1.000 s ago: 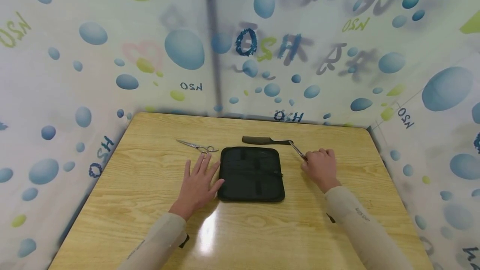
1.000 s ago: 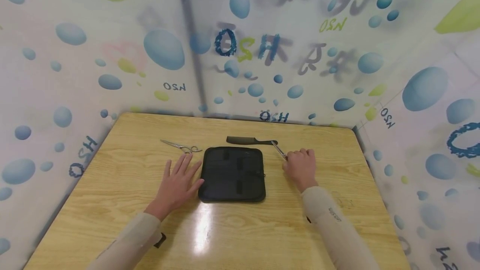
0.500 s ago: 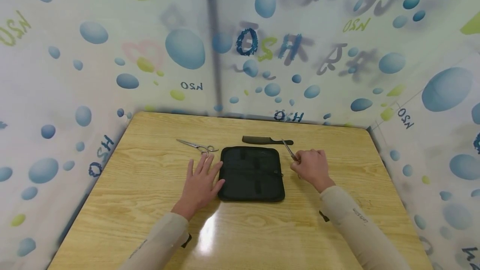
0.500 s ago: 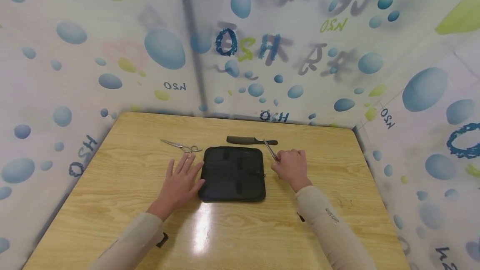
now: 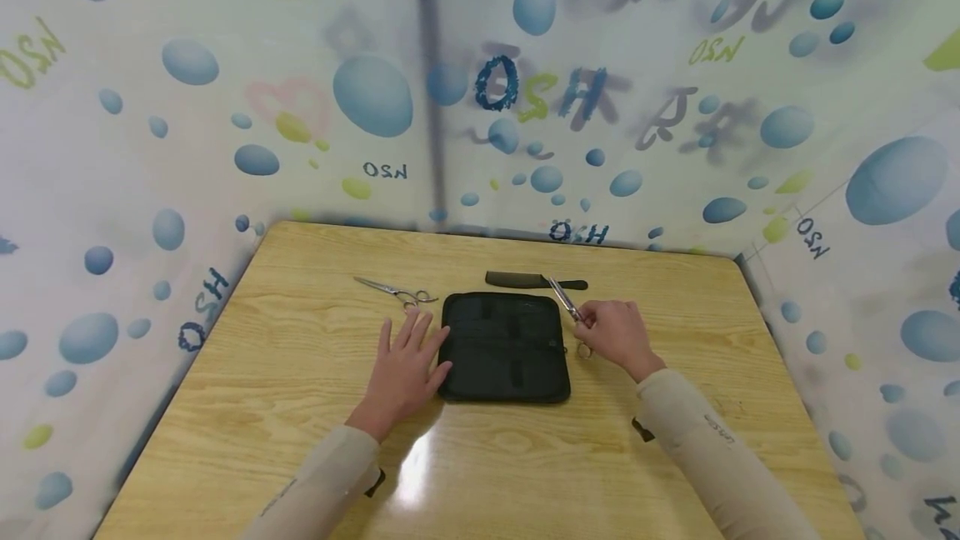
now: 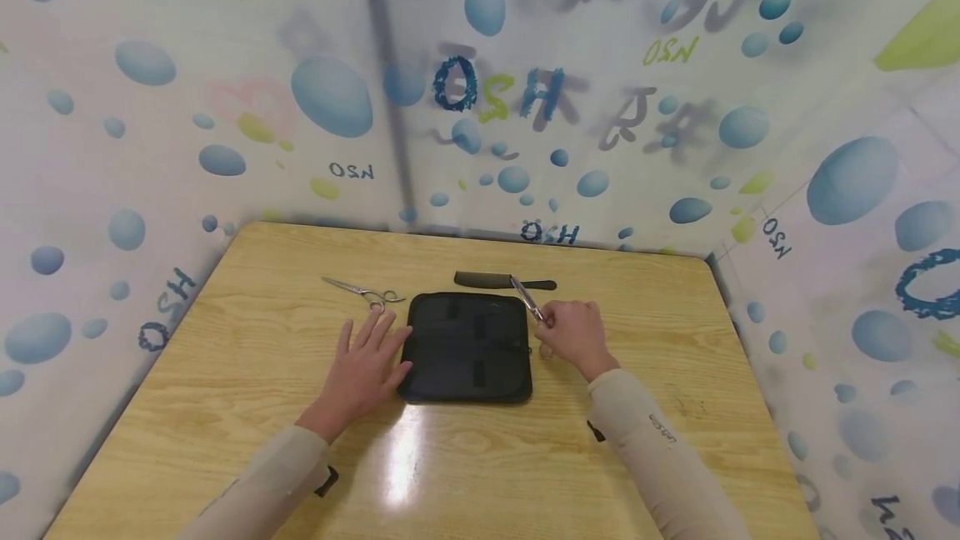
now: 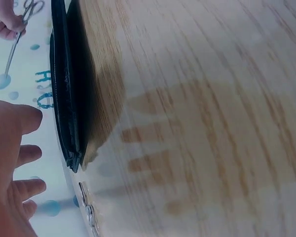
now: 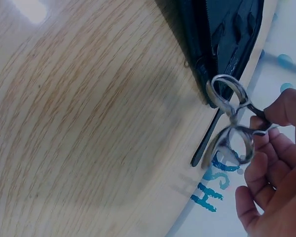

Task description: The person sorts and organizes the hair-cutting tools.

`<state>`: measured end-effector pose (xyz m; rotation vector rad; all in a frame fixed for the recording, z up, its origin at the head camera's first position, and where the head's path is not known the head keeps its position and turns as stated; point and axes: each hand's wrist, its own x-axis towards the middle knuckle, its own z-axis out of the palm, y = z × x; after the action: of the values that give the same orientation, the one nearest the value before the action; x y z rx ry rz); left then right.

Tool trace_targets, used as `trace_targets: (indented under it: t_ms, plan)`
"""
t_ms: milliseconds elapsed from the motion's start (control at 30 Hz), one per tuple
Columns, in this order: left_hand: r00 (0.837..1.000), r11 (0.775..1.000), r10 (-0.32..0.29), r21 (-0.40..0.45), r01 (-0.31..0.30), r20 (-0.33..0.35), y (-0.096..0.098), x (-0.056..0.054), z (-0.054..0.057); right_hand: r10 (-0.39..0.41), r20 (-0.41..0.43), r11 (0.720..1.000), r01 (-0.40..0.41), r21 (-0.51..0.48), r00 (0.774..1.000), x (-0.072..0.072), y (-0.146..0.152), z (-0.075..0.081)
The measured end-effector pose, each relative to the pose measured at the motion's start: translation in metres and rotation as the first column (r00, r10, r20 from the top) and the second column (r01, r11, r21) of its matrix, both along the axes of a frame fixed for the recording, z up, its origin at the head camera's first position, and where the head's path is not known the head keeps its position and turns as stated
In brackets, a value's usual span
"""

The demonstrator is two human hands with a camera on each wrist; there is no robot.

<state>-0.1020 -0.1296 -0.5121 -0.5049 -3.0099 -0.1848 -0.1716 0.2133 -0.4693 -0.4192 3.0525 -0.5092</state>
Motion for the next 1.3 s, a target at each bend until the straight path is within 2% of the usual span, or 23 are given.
trace_targets:
  t_ms: [133,233,433,600,933,1167,1300]
  plan:
    - [1.0,1.0,-0.009,0.022,0.009,0.002,0.003,0.001,0.002,0.015,0.012,0.999,-0.014,-0.047,1.0,-0.001,-0.004,0.0]
    - [0.999,0.999,-0.024,0.038,0.025,-0.025,0.007,0.003,0.003,0.011,0.062,0.994,-0.004,-0.111,0.998,-0.001,-0.007,0.001]
    - [0.995,0.996,-0.064,0.059,0.069,-0.078,0.019,0.006,0.005,-0.008,0.178,0.968,0.053,-0.247,0.984,0.0,-0.019,0.006]
    - [0.993,0.993,-0.082,0.077,0.088,-0.084,0.031,0.007,0.013,-0.008,0.231,0.947,0.081,-0.309,0.973,0.002,-0.032,0.011]
    - [0.994,0.995,-0.094,0.034,0.096,-0.054,0.052,0.005,0.025,0.027,0.178,0.924,0.044,-0.379,0.984,0.002,-0.051,0.009]
    - [0.995,0.996,-0.087,0.02,0.089,-0.055,0.067,0.001,0.024,0.023,0.149,0.91,0.041,-0.413,0.989,0.005,-0.065,0.003]
    - [0.996,0.996,-0.067,0.055,0.07,-0.057,0.074,0.0,0.023,0.006,0.146,0.901,0.057,-0.429,0.989,0.006,-0.07,-0.001]
